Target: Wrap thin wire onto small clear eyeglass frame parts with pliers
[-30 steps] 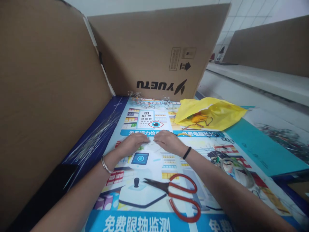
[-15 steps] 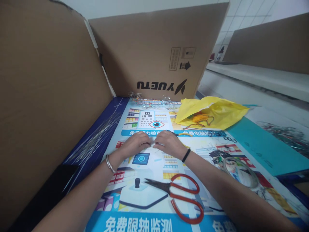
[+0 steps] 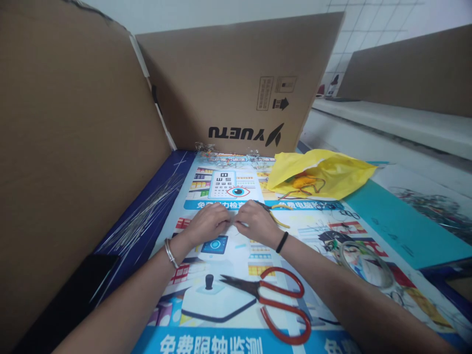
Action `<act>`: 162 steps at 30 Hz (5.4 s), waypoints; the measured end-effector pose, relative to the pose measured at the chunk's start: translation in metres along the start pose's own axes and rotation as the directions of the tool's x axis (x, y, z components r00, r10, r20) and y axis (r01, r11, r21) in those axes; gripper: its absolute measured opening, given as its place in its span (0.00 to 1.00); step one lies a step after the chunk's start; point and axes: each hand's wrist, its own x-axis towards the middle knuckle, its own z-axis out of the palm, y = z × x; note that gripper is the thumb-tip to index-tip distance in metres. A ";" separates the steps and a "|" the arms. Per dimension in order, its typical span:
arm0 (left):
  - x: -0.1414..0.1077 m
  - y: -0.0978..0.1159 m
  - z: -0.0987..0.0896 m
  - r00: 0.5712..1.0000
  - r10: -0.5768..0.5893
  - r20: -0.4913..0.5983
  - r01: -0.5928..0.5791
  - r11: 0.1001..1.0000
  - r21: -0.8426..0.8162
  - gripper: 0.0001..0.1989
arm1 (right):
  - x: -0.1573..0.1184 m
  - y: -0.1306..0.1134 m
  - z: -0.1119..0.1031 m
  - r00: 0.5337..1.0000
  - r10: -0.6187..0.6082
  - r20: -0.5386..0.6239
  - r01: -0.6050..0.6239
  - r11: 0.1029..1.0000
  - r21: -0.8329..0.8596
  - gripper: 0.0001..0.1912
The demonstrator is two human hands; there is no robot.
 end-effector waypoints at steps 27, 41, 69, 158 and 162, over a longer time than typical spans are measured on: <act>-0.014 -0.024 0.010 0.926 -0.236 -0.296 0.173 0.959 -0.223 0.07 | -0.007 0.030 0.006 0.953 0.264 -0.147 -0.219 0.939 0.266 0.11; -0.007 -0.001 -0.003 0.977 -0.208 -0.039 0.205 0.976 -0.079 0.09 | -0.001 0.018 -0.003 0.995 0.091 0.031 -0.094 0.989 0.112 0.07; 0.027 -0.001 0.009 0.928 -0.373 0.022 0.366 0.919 0.143 0.08 | 0.002 0.014 0.004 0.946 0.312 0.088 -0.319 0.945 0.078 0.11; 0.012 -0.002 0.004 0.902 -0.431 0.025 0.431 0.893 -0.130 0.06 | -0.002 0.027 -0.006 0.972 0.161 0.174 -0.206 0.935 0.287 0.03; 0.012 -0.001 0.005 0.909 -0.416 0.020 0.415 0.899 -0.140 0.06 | -0.001 0.025 -0.007 0.968 0.167 0.187 -0.215 0.936 0.277 0.03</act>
